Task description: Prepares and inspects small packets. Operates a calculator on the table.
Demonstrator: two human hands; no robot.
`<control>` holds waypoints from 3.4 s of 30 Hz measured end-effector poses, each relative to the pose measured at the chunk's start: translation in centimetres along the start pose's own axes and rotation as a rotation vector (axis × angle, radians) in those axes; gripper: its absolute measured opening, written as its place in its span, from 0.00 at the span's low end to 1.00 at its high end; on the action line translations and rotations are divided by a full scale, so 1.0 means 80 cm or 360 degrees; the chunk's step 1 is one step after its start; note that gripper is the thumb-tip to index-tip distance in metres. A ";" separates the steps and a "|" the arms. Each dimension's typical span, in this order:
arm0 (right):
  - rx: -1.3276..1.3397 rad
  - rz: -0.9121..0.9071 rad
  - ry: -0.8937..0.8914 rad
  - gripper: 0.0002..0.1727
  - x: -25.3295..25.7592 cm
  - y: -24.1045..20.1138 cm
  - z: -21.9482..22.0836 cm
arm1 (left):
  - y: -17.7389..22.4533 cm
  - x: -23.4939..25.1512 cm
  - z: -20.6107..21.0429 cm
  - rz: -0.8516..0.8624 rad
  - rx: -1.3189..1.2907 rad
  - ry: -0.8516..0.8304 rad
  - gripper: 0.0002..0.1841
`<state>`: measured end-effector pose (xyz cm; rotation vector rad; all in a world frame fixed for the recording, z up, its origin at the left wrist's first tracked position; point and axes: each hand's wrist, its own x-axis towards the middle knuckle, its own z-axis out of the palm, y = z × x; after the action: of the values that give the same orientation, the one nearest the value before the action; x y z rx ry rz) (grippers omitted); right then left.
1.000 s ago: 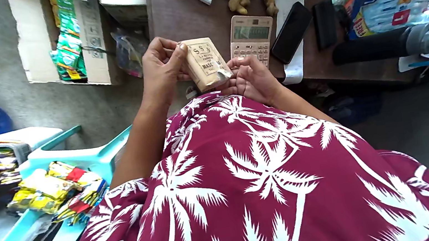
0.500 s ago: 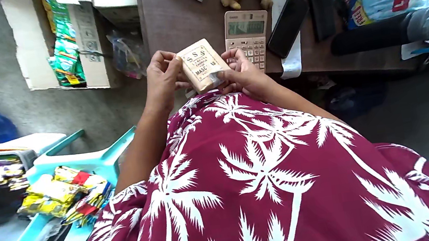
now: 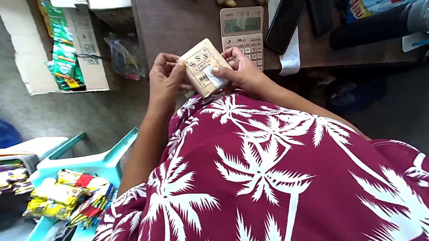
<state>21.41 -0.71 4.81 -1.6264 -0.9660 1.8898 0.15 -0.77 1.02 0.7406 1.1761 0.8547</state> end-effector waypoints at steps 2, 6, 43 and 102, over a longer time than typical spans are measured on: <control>0.0000 -0.0041 -0.0027 0.21 -0.001 0.002 -0.002 | -0.001 0.000 -0.001 0.0012 -0.0035 -0.0001 0.04; 0.0141 -0.0095 -0.0085 0.20 0.000 0.008 -0.008 | -0.004 0.001 -0.006 0.0036 -0.0099 -0.0024 0.04; -0.0293 -0.0667 -0.0779 0.19 -0.005 0.002 -0.014 | -0.008 0.007 0.010 -0.0480 -0.0207 -0.0482 0.23; -0.0530 -0.0636 -0.0585 0.12 -0.013 0.002 -0.016 | -0.004 0.015 0.001 -0.0044 0.0243 -0.0954 0.23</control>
<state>22.90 -1.33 5.31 -1.1399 -1.6941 1.8411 0.46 0.08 0.19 1.0163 0.7134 0.4683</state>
